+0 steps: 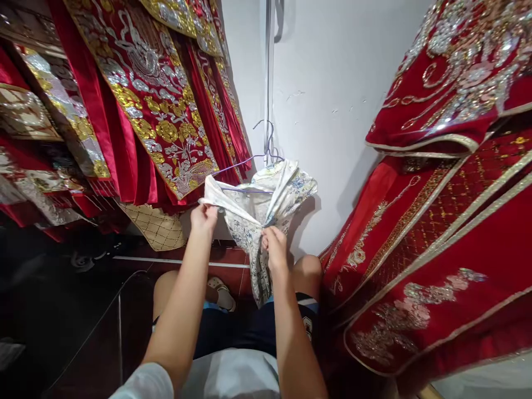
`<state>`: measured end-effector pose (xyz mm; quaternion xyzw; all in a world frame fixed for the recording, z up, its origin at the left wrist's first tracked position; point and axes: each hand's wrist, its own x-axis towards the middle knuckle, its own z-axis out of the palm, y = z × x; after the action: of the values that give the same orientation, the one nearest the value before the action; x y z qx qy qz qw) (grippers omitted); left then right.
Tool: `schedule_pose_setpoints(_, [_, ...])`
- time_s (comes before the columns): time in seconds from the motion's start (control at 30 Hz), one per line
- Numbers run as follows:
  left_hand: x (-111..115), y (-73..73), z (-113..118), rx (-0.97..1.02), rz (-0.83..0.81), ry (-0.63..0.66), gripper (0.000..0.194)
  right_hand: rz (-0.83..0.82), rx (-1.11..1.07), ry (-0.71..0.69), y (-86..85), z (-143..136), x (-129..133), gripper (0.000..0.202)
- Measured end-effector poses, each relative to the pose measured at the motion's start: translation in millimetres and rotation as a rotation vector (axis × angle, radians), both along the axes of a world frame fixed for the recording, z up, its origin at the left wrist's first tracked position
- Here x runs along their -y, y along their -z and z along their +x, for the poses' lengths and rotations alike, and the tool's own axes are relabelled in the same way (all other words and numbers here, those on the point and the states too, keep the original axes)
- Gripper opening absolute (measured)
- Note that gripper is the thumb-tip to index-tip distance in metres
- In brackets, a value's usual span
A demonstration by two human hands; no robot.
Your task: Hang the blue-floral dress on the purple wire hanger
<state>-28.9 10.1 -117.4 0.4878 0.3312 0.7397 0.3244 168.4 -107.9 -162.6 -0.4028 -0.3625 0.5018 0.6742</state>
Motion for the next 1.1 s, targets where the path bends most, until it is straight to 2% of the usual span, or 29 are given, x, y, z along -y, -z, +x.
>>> schedule_pose_setpoints(0.07, [21.4, 27.5, 22.2, 0.117, -0.128, 0.005, 0.034, -0.033, -0.082, 0.046, 7.9, 1.5, 7.8, 0.025])
schedule_pose_setpoints(0.13, [43.8, 50.7, 42.3, 0.265, -0.262, 0.015, 0.023, -0.045, -0.101, 0.079, 16.8, 9.9, 11.6, 0.028])
schedule_pose_setpoints(0.2, [64.0, 65.8, 55.0, 0.407, -0.375, 0.060, 0.020, -0.049, -0.086, 0.106, 25.6, 23.1, 12.1, 0.031])
schedule_pose_setpoints(0.27, [80.0, 70.9, 60.1, 0.477, -0.432, 0.132, 0.026, -0.074, -0.037, 0.114, 32.8, 36.8, 10.6, 0.032])
schedule_pose_setpoints(0.37, [97.4, 61.4, 63.0, 0.369, -0.390, 0.277, 0.032, -0.100, 0.115, 0.144, 36.9, 49.0, 7.8, 0.036])
schedule_pose_setpoints(0.47, [112.9, 43.2, 73.1, 0.165, -0.265, 0.397, 0.032, -0.039, 0.228, 0.213, 30.1, 45.5, 8.5, 0.039])
schedule_pose_setpoints(0.5, [118.3, 37.7, 78.4, 0.078, -0.216, 0.416, 0.031, -0.016, 0.251, 0.186, 25.9, 41.5, 10.0, 0.039])
schedule_pose_setpoints(0.6, [133.2, 26.4, 93.6, -0.182, -0.078, 0.414, 0.027, 0.001, 0.239, -0.071, 11.8, 26.2, 18.7, 0.050])
schedule_pose_setpoints(0.7, [140.0, 22.4, 96.4, -0.300, -0.012, 0.341, 0.025, -0.048, 0.093, -0.358, 0.8, 12.1, 29.8, 0.070])
schedule_pose_setpoints(0.77, [138.7, 21.3, 90.5, -0.340, -0.012, 0.277, 0.025, -0.064, 0.036, -0.462, -4.1, 4.9, 35.7, 0.071])
schedule_pose_setpoints(0.9, [131.1, 19.9, 73.1, -0.358, -0.011, 0.230, 0.025, -0.069, 0.078, -0.545, -10.7, -1.2, 41.4, 0.054])
schedule_pose_setpoints(0.97, [129.4, 20.3, 65.0, -0.332, -0.048, 0.296, 0.025, -0.104, 0.099, -0.652, -14.6, 1.3, 42.5, 0.050])
schedule_pose_setpoints(1.03, [130.8, 22.0, 56.4, -0.333, -0.141, 0.430, 0.028, -0.137, 0.115, -0.752, -21.4, 7.5, 42.2, 0.048])
schedule_pose_setpoints(1.1, [134.7, 24.9, 46.5, -0.378, -0.233, 0.564, 0.033, -0.148, 0.108, -0.757, -32.8, 16.9, 39.1, 0.044])
